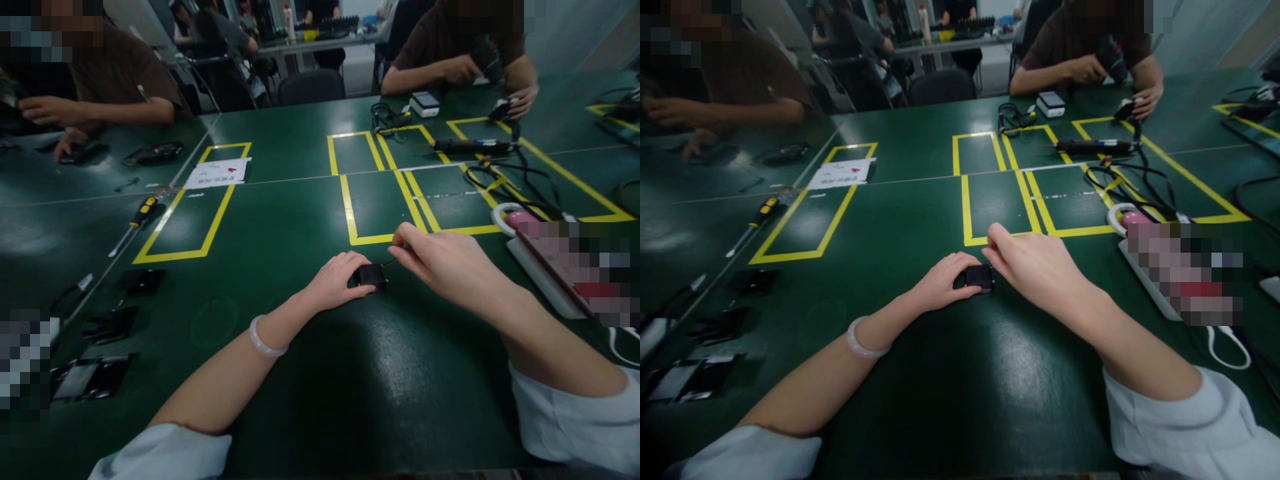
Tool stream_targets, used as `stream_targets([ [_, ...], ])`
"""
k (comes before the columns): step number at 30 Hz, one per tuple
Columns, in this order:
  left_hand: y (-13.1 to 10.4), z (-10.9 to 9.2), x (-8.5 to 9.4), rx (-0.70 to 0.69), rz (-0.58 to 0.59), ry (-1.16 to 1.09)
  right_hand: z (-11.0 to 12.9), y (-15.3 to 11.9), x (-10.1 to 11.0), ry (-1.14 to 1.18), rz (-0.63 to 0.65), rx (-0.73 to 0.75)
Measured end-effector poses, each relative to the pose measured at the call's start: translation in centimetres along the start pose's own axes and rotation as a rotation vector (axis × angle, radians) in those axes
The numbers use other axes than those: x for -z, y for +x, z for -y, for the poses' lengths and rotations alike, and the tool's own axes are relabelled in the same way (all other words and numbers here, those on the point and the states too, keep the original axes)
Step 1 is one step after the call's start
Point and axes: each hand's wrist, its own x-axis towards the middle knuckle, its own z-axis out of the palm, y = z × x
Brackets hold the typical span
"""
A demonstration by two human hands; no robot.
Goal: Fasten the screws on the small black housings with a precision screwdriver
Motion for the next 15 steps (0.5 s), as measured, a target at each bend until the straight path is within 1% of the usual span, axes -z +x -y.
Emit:
stream_targets([
  [4, 0.07, 0.01, -0.01, 0.002, 0.004, 0.009, -0.1, 0.1, -0.24, -0.025, -0.003, -0.002],
  [8, 0.07, -0.05, 0.09, 0.004, 0.011, 0.011, -0.15, 0.01, -0.28, 0.031, -0.031, 0.033],
  [15, 0.02, 0.01, 0.02, -0.001, 0.003, 0.008, -0.21, -0.02, -0.21, 0.033, -0.035, 0.02],
])
